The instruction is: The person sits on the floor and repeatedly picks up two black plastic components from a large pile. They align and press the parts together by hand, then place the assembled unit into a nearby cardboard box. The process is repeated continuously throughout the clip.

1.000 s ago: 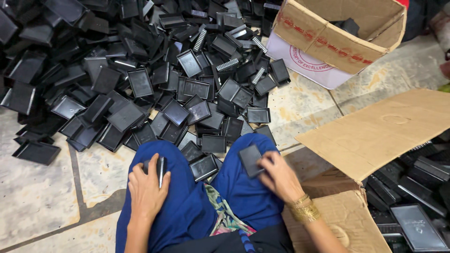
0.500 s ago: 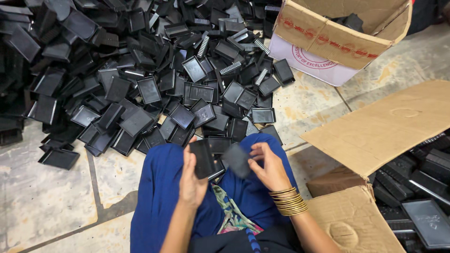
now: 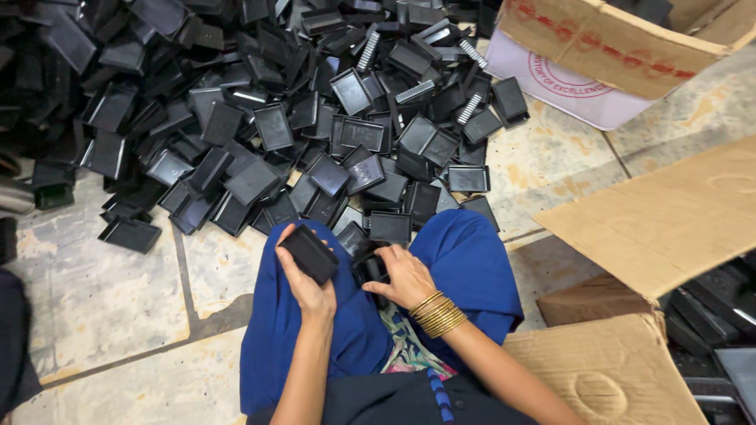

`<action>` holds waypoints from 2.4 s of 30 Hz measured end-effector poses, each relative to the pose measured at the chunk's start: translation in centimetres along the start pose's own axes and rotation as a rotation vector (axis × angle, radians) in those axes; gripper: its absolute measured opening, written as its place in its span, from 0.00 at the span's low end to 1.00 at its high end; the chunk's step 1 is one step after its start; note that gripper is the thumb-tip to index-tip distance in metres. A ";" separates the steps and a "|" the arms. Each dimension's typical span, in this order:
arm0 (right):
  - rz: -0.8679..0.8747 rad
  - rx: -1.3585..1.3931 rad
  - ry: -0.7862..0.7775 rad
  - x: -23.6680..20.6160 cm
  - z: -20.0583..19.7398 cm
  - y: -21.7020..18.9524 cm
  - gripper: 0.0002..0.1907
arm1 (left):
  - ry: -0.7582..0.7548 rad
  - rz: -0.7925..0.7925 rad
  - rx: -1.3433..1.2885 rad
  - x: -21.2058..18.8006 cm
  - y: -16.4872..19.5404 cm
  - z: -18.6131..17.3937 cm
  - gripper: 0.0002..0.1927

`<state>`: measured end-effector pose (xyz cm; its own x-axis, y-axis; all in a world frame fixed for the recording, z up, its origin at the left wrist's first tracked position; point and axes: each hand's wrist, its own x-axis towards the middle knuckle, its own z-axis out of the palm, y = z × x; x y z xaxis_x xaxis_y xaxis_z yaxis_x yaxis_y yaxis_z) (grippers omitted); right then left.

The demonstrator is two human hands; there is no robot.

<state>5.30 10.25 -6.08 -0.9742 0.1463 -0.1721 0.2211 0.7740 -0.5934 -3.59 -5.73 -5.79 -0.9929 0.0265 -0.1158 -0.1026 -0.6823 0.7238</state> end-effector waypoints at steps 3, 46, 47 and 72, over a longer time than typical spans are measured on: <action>-0.073 0.081 0.014 1.1 1.2 -0.6 0.32 | -0.016 -0.024 -0.014 0.4 -0.4 -0.2 0.27; -0.236 0.412 0.135 -3.5 -7.1 -3.9 0.42 | -0.328 -0.383 0.020 -4.0 -2.2 4.1 0.26; -0.339 0.440 0.160 -3.3 -7.0 -3.9 0.43 | -0.324 -0.376 0.012 -4.0 -1.9 4.3 0.26; -0.153 0.957 0.184 -13.6 -14.5 5.2 0.23 | -0.730 0.300 0.763 -2.7 -0.7 7.9 0.19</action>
<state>18.97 21.22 4.63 -0.9694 0.2428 0.0367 -0.0429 -0.0203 -0.9989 -1.28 0.43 -0.58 -0.7544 0.5328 0.3835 0.3885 -0.1086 0.9150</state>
